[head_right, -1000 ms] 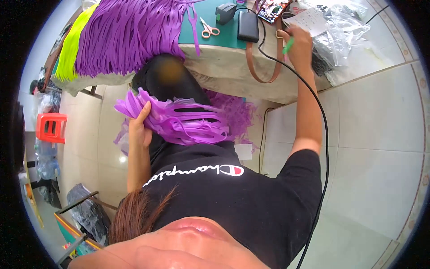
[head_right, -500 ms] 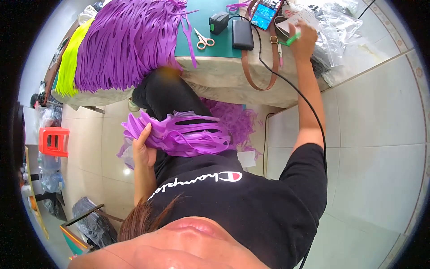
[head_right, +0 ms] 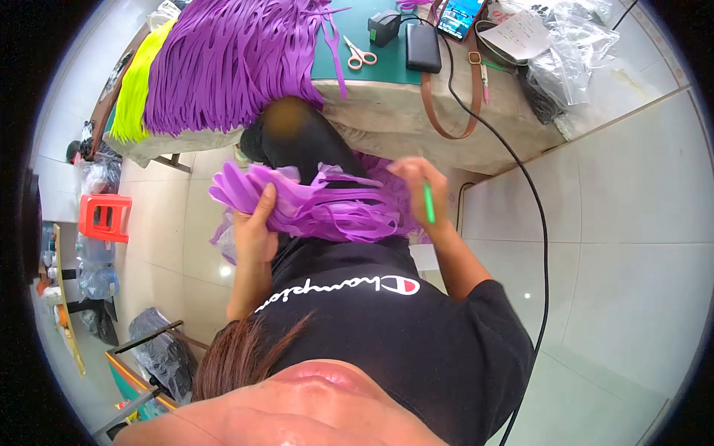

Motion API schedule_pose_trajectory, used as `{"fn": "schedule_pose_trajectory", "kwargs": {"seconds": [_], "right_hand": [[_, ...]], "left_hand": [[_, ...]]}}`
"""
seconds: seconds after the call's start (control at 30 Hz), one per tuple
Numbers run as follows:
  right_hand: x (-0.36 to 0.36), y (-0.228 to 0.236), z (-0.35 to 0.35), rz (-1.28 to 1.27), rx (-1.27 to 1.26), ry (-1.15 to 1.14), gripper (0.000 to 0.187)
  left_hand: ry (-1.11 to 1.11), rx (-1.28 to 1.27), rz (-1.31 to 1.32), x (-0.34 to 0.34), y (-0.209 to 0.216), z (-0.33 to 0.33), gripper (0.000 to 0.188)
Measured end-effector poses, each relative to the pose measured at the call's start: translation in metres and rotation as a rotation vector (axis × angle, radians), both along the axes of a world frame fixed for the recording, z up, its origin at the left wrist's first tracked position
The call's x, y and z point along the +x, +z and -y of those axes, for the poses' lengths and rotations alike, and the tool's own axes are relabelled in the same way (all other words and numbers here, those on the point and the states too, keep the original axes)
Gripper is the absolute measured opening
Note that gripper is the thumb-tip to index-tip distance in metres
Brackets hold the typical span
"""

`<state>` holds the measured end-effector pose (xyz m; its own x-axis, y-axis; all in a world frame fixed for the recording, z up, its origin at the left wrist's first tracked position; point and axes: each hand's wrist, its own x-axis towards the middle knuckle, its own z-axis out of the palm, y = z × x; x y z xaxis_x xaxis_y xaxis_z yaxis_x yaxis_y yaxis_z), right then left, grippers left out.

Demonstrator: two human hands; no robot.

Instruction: Sorting and preparing purple plastic strips using a small tool.

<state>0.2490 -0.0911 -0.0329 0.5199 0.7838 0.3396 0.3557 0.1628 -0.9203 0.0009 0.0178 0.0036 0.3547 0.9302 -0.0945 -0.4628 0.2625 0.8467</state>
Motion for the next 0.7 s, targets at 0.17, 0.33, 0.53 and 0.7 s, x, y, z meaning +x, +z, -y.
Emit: {"fn": "schedule_pose_trajectory", "kwargs": {"seconds": [0.17, 0.33, 0.53, 0.7], "right_hand": [[-0.060, 0.058, -0.048, 0.085, 0.130, 0.599, 0.041], [-0.080, 0.044, -0.069, -0.081, 0.065, 0.532, 0.043], [-0.094, 0.053, -0.068, 0.063, 0.114, 0.547, 0.045], [-0.100, 0.048, -0.070, -0.070, 0.088, 0.553, 0.044]], "left_hand": [[-0.076, 0.102, -0.049, 0.005, 0.014, 0.023, 0.031], [-0.012, 0.111, -0.024, -0.011, 0.002, 0.019, 0.027], [0.036, -0.011, -0.013, -0.014, 0.002, 0.013, 0.024], [-0.088, 0.005, -0.027, -0.020, -0.003, 0.007, 0.028]]}}
